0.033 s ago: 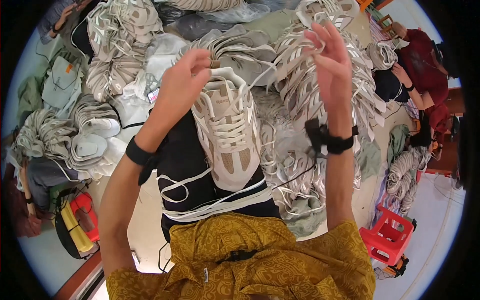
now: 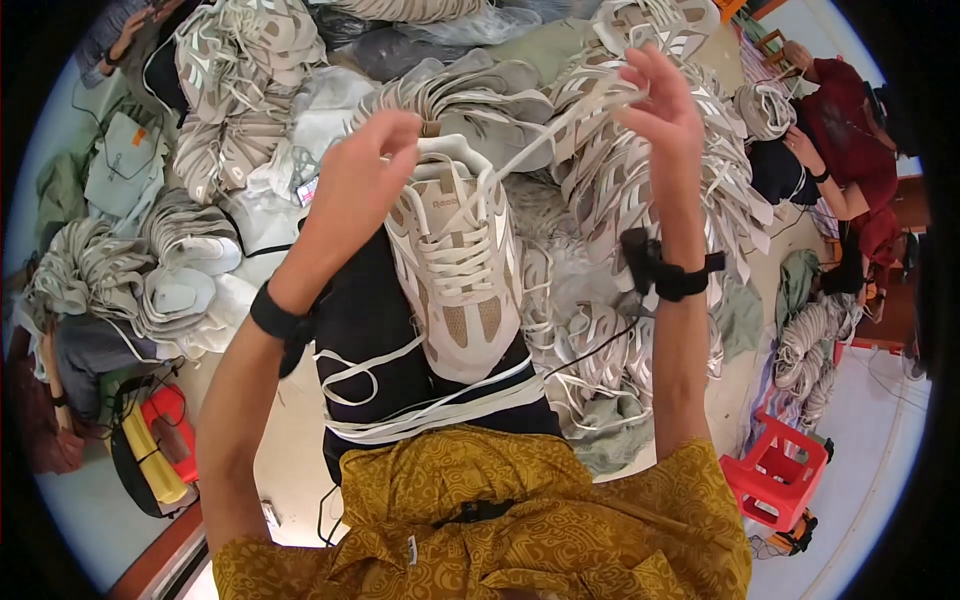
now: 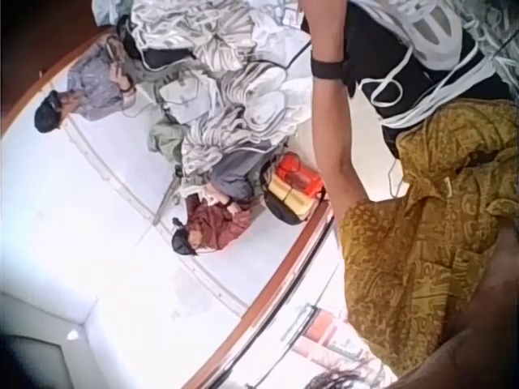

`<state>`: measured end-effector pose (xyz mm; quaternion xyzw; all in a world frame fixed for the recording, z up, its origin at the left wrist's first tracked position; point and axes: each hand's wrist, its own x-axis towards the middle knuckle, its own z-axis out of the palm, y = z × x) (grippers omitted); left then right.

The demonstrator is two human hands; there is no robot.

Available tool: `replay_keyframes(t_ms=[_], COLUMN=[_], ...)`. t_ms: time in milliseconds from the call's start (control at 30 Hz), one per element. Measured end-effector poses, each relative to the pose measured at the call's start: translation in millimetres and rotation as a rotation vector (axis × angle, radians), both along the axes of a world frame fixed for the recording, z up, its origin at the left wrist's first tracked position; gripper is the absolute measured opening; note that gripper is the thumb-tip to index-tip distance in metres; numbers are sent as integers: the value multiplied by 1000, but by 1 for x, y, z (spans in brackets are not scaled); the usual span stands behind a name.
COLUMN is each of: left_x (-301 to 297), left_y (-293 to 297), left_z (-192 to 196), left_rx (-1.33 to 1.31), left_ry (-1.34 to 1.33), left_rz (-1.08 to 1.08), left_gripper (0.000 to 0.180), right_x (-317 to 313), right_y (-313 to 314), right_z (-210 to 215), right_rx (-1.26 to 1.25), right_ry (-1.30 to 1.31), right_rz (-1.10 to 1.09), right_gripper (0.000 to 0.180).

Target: The recorder is lacing several pairs of white sneakers while sitting on the floor in a warehouse or factory setting.

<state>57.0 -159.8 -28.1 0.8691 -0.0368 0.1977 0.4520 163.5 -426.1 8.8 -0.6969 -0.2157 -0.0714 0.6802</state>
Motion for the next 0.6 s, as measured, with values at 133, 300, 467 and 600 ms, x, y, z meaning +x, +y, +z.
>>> replay_keyframes(t_ms=[133, 300, 467, 600], left_x=[-38, -67, -69, -60], left_y=[-5, -12, -15, -20], left_z=[2, -16, -24, -33], left_rx=[159, 365, 435, 583], left_ry=[75, -33, 17, -30], left_rz=[-40, -202, -162, -170], left_gripper=[10, 12, 23, 20], right_x=[-2, -68, -91, -93], right_y=[-15, 21, 52, 59], right_z=[-34, -52, -56, -53], right_rx=[-928, -523, -574, -739], right_ry=[-631, -356, -479, -553], right_rz=[-411, 108, 321, 298], right_gripper=[63, 42, 41, 43])
